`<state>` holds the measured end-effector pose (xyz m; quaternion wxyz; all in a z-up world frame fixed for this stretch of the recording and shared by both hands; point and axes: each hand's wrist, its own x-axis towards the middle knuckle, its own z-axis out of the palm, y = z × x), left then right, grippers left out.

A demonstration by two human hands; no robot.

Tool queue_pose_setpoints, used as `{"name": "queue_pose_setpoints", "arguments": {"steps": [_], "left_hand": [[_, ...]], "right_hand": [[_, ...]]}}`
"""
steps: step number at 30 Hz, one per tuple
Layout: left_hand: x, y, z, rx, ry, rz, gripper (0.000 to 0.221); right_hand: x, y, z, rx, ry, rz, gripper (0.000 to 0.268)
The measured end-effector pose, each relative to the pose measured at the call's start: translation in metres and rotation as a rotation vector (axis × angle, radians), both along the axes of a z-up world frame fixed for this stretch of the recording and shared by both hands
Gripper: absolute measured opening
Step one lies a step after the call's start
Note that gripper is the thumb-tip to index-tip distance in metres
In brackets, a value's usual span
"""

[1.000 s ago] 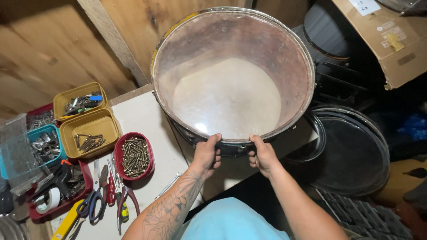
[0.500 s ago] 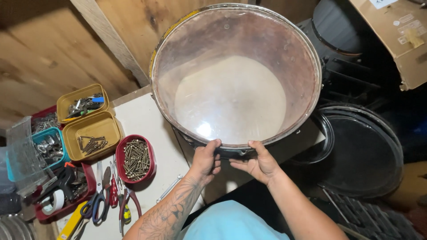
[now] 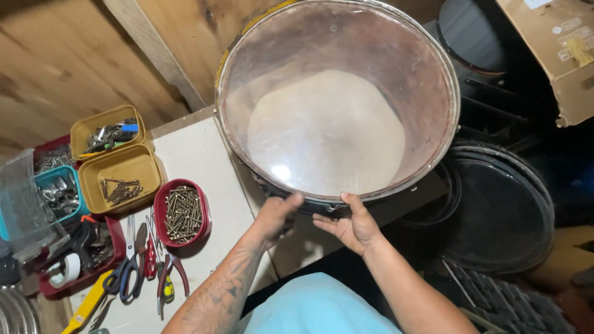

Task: Repairing a drum by installing and tightening tension rods on the rim using a drum key

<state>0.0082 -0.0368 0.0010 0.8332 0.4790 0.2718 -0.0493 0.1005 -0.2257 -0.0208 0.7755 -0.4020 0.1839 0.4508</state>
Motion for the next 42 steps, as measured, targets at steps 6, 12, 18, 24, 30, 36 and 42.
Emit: {"name": "queue_pose_setpoints", "arguments": {"steps": [6,12,18,24,30,36,42], "left_hand": [[-0.027,-0.009,0.051,0.807,0.359,-0.504,0.051],[-0.023,-0.020,0.042,1.216,-0.152,-0.311,0.025],[0.000,-0.031,0.026,1.242,-0.453,-0.097,0.010],[0.005,-0.030,0.037,1.459,-0.432,-0.315,0.022],[0.005,-0.029,0.041,1.676,-0.515,-0.481,0.027],[0.013,-0.045,0.057,2.015,-0.673,-0.557,0.015],[0.023,-0.038,0.043,1.989,-0.721,-0.487,0.016]], "right_hand": [[-0.003,0.003,0.008,0.009,-0.025,0.005,0.065],[-0.005,0.004,0.008,0.008,-0.042,-0.003,0.063],[0.006,0.008,-0.037,0.038,-0.074,-0.030,0.060],[0.009,0.003,-0.076,0.026,-0.133,-0.026,0.053],[-0.012,0.014,0.004,0.030,-0.124,-0.062,0.052],[0.002,0.008,-0.045,0.038,-0.097,-0.036,0.052],[-0.003,0.009,-0.015,0.033,-0.101,-0.054,0.052]]}}
